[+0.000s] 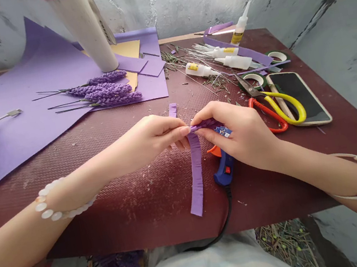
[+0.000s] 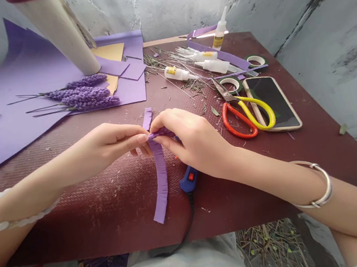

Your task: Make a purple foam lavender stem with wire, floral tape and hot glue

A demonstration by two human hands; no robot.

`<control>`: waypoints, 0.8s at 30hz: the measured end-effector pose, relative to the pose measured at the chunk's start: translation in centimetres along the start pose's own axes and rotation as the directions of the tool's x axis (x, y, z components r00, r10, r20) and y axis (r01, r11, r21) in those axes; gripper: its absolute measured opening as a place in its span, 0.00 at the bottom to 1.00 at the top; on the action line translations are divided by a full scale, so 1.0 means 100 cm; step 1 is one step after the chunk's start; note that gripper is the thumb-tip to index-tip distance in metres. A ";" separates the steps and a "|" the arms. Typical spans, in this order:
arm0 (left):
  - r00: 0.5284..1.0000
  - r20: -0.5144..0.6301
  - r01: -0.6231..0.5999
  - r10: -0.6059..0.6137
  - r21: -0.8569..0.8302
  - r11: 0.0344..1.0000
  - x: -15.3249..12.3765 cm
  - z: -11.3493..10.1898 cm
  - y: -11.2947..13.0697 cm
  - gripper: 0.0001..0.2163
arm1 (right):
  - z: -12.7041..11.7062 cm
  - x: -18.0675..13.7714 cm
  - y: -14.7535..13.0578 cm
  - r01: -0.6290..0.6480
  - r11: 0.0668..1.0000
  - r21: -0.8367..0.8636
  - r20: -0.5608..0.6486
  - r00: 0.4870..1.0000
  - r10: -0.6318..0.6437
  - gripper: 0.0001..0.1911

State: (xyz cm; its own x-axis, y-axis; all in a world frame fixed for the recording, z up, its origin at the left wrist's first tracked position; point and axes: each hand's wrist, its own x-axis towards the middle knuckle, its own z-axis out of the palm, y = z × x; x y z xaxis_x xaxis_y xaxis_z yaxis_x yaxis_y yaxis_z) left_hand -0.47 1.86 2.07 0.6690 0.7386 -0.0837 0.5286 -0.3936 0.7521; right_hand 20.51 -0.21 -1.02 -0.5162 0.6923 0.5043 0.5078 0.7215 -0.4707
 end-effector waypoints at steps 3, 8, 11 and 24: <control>0.999 0.044 0.035 -0.031 -0.099 0.994 0.000 -0.003 0.000 0.12 | 0.000 0.000 0.002 0.067 0.998 0.001 -0.012 0.998 -0.067 0.05; 0.996 0.071 0.064 -0.051 -0.179 0.982 0.000 -0.004 0.004 0.10 | 0.000 0.000 0.003 0.175 0.985 -0.014 -0.054 0.983 -0.175 0.07; 0.999 -0.028 0.028 -0.029 -0.055 0.998 -0.002 -0.002 0.006 0.09 | -0.001 0.000 0.004 0.193 0.978 -0.078 -0.044 0.979 -0.197 0.10; 0.971 -0.160 -0.111 0.175 0.348 0.931 -0.004 0.007 -0.001 0.08 | -0.004 0.002 0.001 -0.029 0.998 0.055 0.086 0.996 0.025 0.05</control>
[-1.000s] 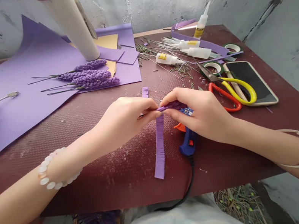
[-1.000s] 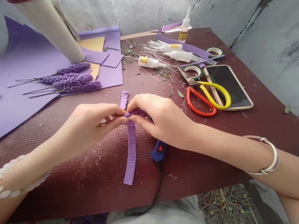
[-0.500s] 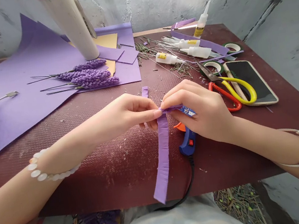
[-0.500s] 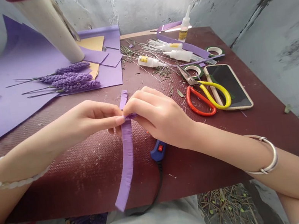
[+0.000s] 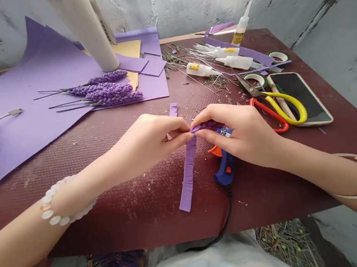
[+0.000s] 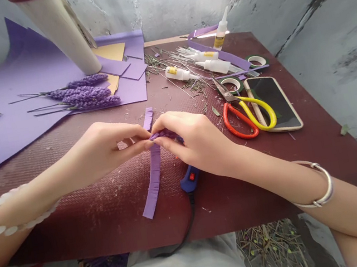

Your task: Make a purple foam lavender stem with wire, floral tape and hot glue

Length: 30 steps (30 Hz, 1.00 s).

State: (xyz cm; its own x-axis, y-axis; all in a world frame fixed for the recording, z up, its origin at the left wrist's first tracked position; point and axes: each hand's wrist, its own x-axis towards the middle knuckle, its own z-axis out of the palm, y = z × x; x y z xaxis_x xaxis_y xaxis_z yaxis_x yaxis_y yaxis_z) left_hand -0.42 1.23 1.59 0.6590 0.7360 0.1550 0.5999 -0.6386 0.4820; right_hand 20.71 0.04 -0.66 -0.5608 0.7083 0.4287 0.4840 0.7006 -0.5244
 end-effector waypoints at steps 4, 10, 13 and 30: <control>0.990 0.112 0.103 -0.087 -0.141 0.985 0.003 -0.003 -0.002 0.13 | 0.000 0.000 0.000 -0.028 0.999 0.021 -0.022 0.999 0.029 0.04; 0.968 0.218 0.199 -0.122 -0.377 0.905 0.005 -0.004 -0.001 0.14 | 0.003 0.000 -0.001 0.040 0.999 -0.024 -0.076 0.996 -0.041 0.03; 0.955 0.264 0.251 -0.136 -0.471 0.846 0.005 -0.006 0.000 0.13 | 0.004 -0.001 -0.001 0.096 0.993 -0.063 -0.116 0.988 -0.103 0.03; 0.979 -0.201 -0.018 0.024 0.034 0.999 -0.003 -0.001 0.003 0.05 | 0.005 -0.006 -0.003 0.149 0.966 -0.209 -0.149 0.972 -0.182 0.16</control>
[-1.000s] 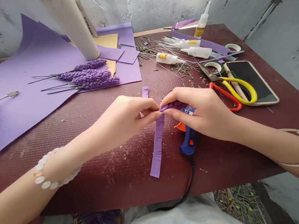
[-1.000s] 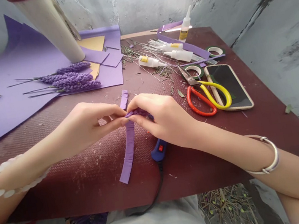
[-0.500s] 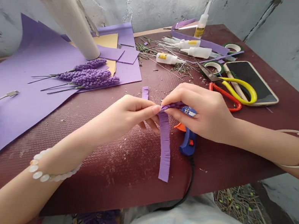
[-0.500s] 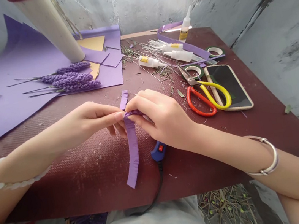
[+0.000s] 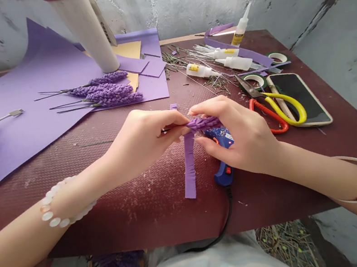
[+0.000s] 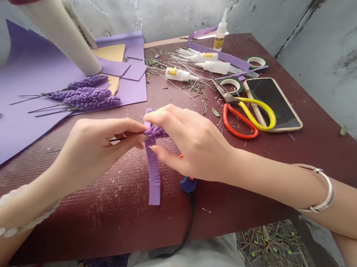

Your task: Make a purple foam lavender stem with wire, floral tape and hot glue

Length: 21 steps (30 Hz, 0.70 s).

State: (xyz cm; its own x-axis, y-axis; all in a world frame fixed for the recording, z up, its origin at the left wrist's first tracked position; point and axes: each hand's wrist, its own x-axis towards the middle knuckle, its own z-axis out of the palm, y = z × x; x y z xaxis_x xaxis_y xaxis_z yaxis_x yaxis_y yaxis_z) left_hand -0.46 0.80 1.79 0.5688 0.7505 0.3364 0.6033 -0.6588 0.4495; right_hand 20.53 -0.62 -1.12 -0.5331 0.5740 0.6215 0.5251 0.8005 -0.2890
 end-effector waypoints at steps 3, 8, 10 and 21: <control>0.987 -0.063 -0.128 0.146 0.232 0.964 -0.004 0.007 -0.005 0.08 | 0.000 0.002 -0.001 -0.134 0.989 0.064 0.049 0.990 0.131 0.08; 0.984 -0.035 -0.154 0.176 0.347 0.925 -0.007 0.012 -0.006 0.10 | -0.002 0.004 0.000 -0.229 0.963 0.140 0.111 0.970 0.215 0.03; 0.988 -0.020 -0.137 0.152 0.332 0.933 -0.007 0.012 -0.006 0.10 | -0.002 0.004 0.000 -0.226 0.963 0.149 0.132 0.969 0.207 0.05; 0.908 0.404 0.209 -0.111 -0.206 0.956 0.008 -0.003 -0.007 0.13 | 0.000 0.003 0.005 -0.093 0.991 0.101 0.163 0.984 0.076 0.04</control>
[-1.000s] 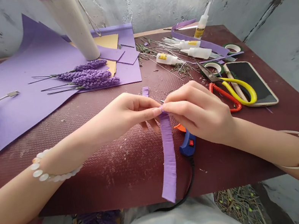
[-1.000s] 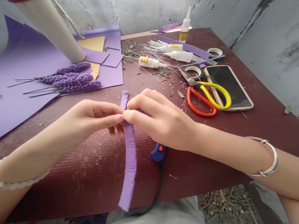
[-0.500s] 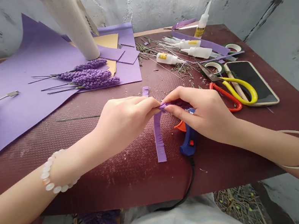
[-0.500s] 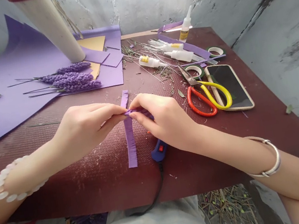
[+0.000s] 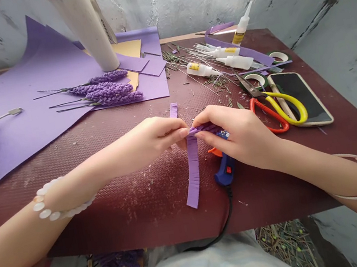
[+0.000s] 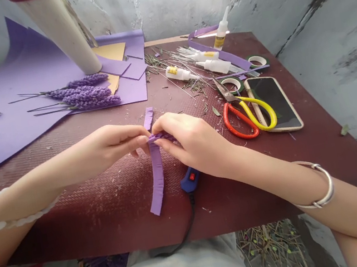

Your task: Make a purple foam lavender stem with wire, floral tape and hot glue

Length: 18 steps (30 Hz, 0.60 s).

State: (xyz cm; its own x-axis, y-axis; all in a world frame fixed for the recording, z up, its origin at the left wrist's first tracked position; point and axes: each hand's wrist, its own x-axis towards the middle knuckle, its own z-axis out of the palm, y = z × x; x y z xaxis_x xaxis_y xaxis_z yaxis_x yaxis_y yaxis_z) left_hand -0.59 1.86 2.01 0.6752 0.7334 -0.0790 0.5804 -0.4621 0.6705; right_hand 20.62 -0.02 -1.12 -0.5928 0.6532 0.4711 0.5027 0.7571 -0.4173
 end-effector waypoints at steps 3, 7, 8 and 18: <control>0.997 0.068 0.034 -0.026 -0.132 0.991 0.001 -0.005 -0.002 0.13 | 0.001 -0.001 0.001 0.062 0.996 -0.060 -0.022 0.998 -0.064 0.04; 0.996 0.091 0.011 0.006 -0.178 0.984 0.001 -0.008 -0.003 0.11 | 0.003 -0.001 0.000 0.133 0.979 -0.153 -0.093 0.985 -0.148 0.03; 0.997 0.078 -0.002 0.015 -0.168 0.986 0.000 -0.008 -0.002 0.11 | 0.003 -0.001 0.001 0.153 0.973 -0.175 -0.103 0.980 -0.173 0.04; 0.937 -0.278 -0.084 0.211 0.406 0.910 -0.006 0.007 0.000 0.06 | 0.002 -0.002 0.001 0.086 0.982 -0.167 -0.067 0.993 -0.098 0.13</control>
State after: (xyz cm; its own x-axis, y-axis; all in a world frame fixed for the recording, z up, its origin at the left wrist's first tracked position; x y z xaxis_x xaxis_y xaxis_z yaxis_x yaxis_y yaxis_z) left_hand -0.62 1.08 1.52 0.6287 0.7285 0.2722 0.6562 -0.6848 0.3171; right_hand 20.68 -0.11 -1.39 -0.5957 0.5747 0.5611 0.5481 0.8015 -0.2391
